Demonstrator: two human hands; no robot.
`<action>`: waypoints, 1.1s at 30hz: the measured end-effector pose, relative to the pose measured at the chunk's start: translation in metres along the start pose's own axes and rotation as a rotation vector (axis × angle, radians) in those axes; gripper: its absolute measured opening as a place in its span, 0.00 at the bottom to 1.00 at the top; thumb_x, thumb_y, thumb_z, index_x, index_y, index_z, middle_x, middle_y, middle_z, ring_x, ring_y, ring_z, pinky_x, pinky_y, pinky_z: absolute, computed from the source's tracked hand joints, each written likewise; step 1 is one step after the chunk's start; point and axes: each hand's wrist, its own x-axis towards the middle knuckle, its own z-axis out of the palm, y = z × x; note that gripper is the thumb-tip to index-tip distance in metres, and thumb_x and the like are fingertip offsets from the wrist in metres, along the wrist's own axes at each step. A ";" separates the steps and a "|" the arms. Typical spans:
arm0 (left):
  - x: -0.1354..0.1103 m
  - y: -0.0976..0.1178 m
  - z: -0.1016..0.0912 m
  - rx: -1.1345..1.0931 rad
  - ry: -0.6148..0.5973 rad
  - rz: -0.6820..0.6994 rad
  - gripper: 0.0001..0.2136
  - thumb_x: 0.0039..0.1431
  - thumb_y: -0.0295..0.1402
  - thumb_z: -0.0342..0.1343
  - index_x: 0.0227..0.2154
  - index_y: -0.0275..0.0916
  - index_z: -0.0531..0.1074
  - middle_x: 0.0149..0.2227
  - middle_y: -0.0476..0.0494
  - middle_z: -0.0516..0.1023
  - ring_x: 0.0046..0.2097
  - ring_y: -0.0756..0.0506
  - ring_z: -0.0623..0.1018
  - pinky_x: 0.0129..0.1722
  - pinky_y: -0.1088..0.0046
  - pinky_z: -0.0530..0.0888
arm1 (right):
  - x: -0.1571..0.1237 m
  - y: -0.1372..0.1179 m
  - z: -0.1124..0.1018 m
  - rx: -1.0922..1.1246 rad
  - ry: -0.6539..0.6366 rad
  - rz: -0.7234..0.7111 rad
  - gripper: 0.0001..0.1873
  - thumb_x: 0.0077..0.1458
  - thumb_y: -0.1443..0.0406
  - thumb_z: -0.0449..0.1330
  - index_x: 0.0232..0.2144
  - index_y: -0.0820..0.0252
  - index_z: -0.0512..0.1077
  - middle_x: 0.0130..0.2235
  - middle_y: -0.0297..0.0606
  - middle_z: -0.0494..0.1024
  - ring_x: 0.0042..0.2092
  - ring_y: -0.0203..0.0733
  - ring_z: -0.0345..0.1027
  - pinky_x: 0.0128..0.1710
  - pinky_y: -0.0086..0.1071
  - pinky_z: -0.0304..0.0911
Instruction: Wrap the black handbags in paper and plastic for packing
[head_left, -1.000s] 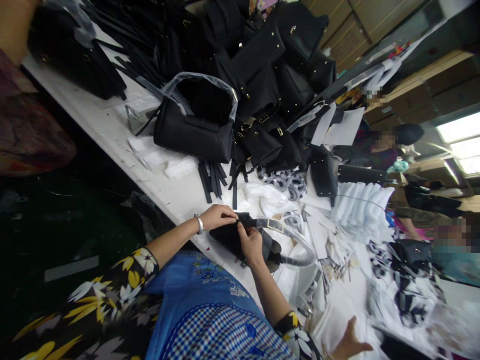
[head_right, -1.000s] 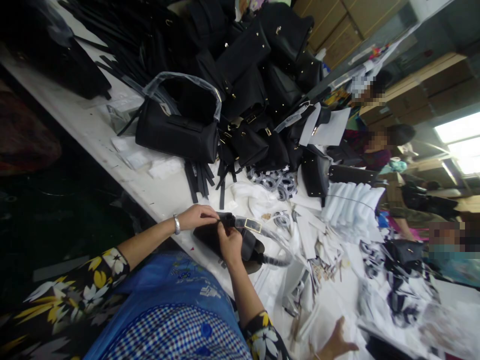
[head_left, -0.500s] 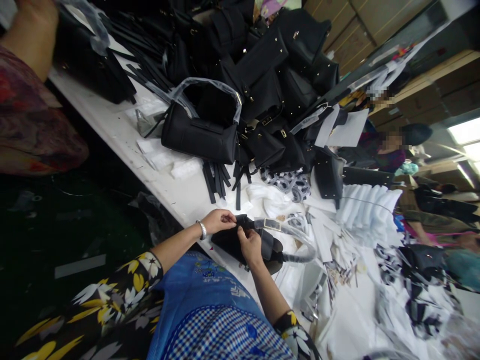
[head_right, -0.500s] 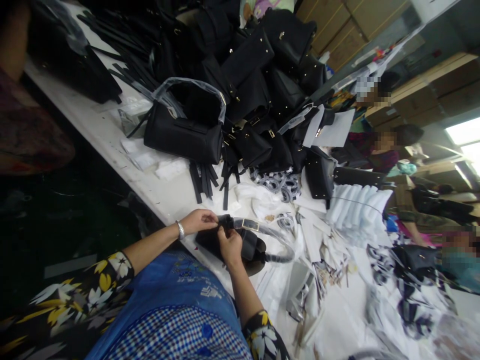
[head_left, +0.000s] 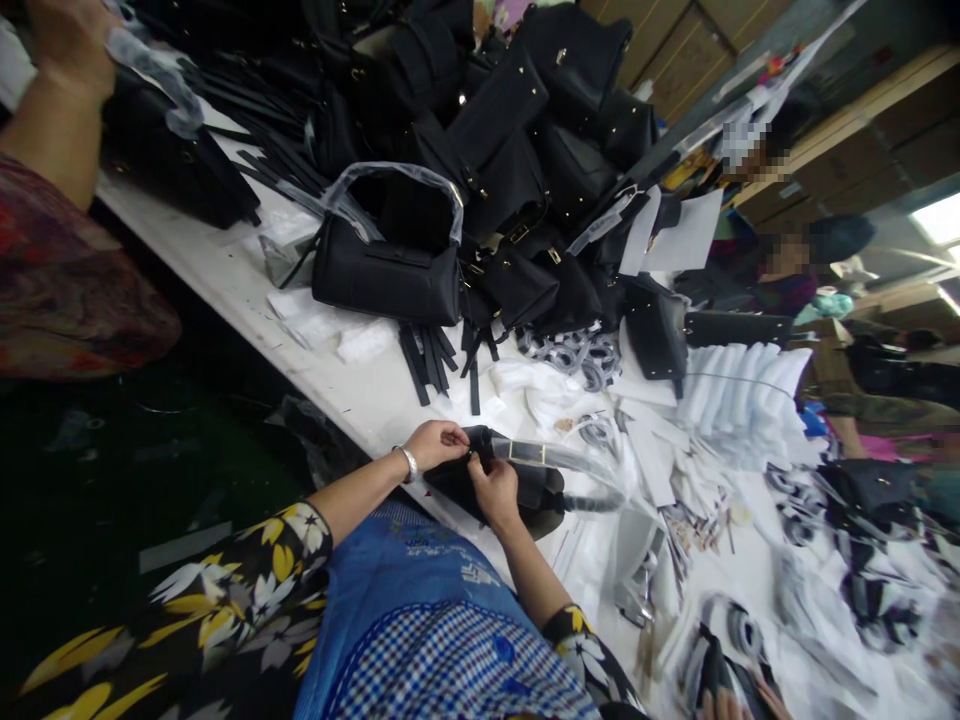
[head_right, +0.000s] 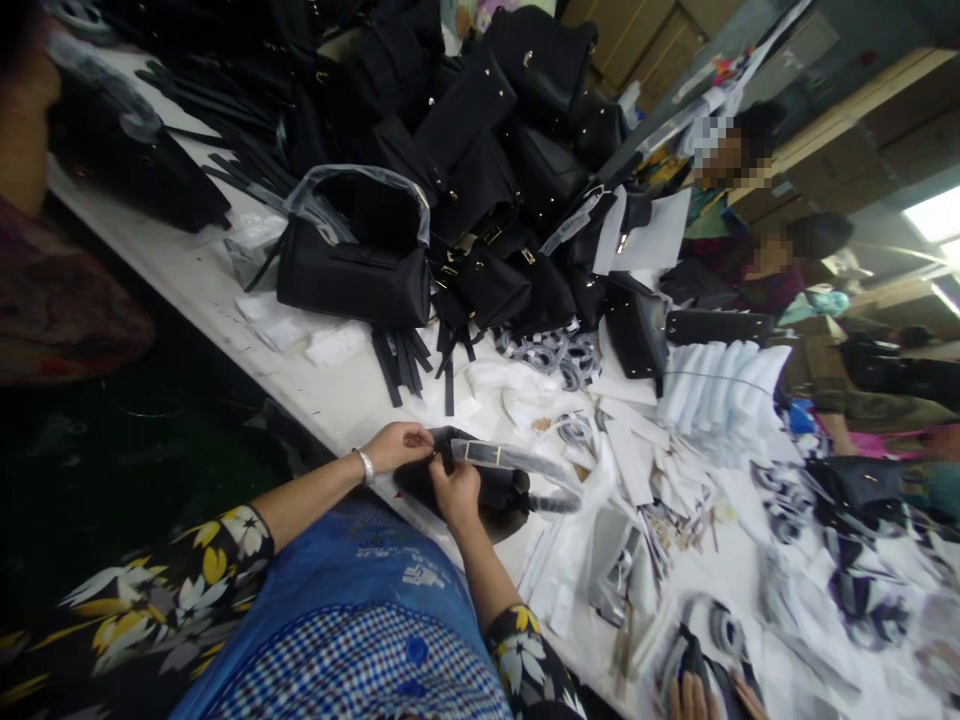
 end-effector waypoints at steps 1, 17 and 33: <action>0.000 0.001 0.001 0.012 0.010 0.006 0.11 0.63 0.37 0.57 0.43 0.35 0.72 0.41 0.44 0.77 0.39 0.46 0.78 0.40 0.63 0.77 | 0.001 0.001 0.001 0.003 0.008 0.007 0.21 0.56 0.53 0.55 0.23 0.63 0.74 0.20 0.38 0.74 0.25 0.44 0.69 0.25 0.31 0.58; -0.035 0.035 -0.011 0.252 0.027 0.128 0.32 0.51 0.44 0.63 0.59 0.44 0.64 0.63 0.40 0.66 0.62 0.38 0.68 0.61 0.56 0.66 | -0.089 0.040 -0.116 0.072 0.504 0.056 0.18 0.61 0.53 0.54 0.34 0.61 0.75 0.30 0.40 0.78 0.32 0.43 0.72 0.37 0.35 0.68; 0.004 0.041 0.009 0.524 0.172 -0.020 0.34 0.50 0.54 0.58 0.55 0.37 0.66 0.52 0.37 0.78 0.54 0.35 0.76 0.56 0.55 0.71 | -0.031 0.107 -0.119 -0.050 0.194 0.177 0.13 0.60 0.62 0.54 0.39 0.61 0.76 0.37 0.47 0.82 0.41 0.51 0.75 0.38 0.34 0.61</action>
